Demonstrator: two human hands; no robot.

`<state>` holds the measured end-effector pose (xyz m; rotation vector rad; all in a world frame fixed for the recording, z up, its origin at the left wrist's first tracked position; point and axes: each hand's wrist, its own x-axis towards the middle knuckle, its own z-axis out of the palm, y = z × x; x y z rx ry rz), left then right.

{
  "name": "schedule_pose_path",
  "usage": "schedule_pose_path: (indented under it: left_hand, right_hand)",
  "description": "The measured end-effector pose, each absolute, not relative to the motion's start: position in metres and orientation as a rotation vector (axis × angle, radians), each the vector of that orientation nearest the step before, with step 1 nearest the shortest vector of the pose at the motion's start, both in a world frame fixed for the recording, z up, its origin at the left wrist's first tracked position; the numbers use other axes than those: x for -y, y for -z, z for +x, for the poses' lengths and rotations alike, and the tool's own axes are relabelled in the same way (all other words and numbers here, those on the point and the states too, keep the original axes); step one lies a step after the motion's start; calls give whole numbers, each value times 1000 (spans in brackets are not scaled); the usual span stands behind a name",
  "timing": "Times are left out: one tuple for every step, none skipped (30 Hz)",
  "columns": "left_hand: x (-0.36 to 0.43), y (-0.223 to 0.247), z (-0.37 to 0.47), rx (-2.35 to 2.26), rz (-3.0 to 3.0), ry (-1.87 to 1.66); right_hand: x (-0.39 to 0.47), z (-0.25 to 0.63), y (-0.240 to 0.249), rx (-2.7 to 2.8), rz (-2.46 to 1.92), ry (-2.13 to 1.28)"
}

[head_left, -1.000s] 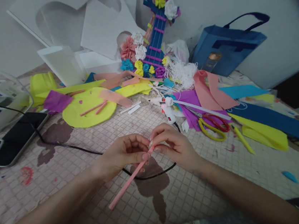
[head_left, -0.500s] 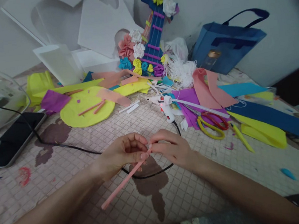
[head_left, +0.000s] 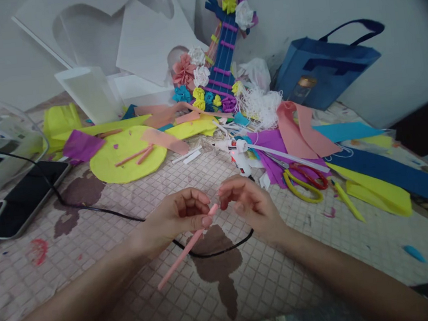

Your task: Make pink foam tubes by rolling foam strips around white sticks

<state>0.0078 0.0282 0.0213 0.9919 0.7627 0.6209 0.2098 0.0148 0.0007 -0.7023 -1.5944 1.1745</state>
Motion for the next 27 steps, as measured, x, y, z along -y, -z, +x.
schedule_pose_path:
  left_hand:
    - [-28,-21,8,-773,989,-625]
    - [-28,-21,8,-783,986,-628]
    - [-28,-21,9,-790,984,-632]
    - [-28,-21,9,-796,980,-635]
    - [-28,-21,9,-801,978,-639]
    - [-28,-21,9,-806,977,-642]
    - [-28,-21,9,-810,977,-645]
    - [-28,-21,9,-811,975,-645]
    - [-28,-21,9,-810,972,-642]
    - [-28,-21,9,-807,967,-633]
    - [-28,-21,8,-803,959,-618]
    - [-28,-21,8,-801,946,-600]
    - [-28,-21,8,-801,930,-585]
    - [-28,-21,8,-802,912,-575]
    - [-28,-21,8,-803,894,-570]
    - [-28,-21,9,-803,875,-571]
    - [-28,-21,9,-802,858,-576]
    - [-28,-21,9,-800,841,-582]
    - [-28,-20,9,-797,825,-586]
    - [-28,-20,9,-794,810,-589]
    - [-28,-19,9,-792,793,-592]
    - [-28,-19,9,-789,778,-592]
    - [-28,-19,8,-785,767,-591]
    - [-28,-18,8,-781,757,-589]
    - [-29,-18,7,-776,750,-588]
    - [-29,-18,7,-771,743,-588]
    - [-29,-18,7,-768,737,-589]
  right_hand:
    - [-15,210,-2,1558,-736,-1172]
    - [-15,210,-3,1528,-771,-1166]
    - [-15,209,-4,1506,-808,-1161]
    - [-16,209,-4,1492,-841,-1159]
    - [-16,208,-5,1484,-868,-1164]
    - [-16,208,-5,1475,-887,-1174]
    - [-16,207,-4,1463,-896,-1185]
    - [-16,206,-4,1442,-899,-1193]
    - [-16,205,-4,1417,-897,-1196]
    - [-15,205,-4,1398,-894,-1195]
    - [-15,204,-4,1394,-896,-1194]
    - [-14,204,-4,1409,-905,-1192]
    - [-14,205,-5,1440,-927,-1191]
    - [-14,205,-5,1475,-955,-1189]
    - [-14,206,-5,1505,-983,-1191]
    - [-14,206,-5,1520,-1008,-1199]
    - [-15,207,-4,1521,-1026,-1214]
    - [-16,208,-3,1511,-1034,-1232]
    - [-16,208,-2,1498,-1033,-1254]
    - [-17,208,-2,1486,-1030,-1272]
    - [-17,208,-1,1478,-1027,-1287]
    - [-17,207,-1,1471,-1023,-1297]
    - [-17,207,-1,1461,-1018,-1303]
    - [-16,206,-2,1446,-1013,-1306]
    - [-16,206,-2,1427,-1009,-1304]
    - [-15,206,-3,1411,-1007,-1294]
    - [-15,206,-4,1405,-1009,-1278]
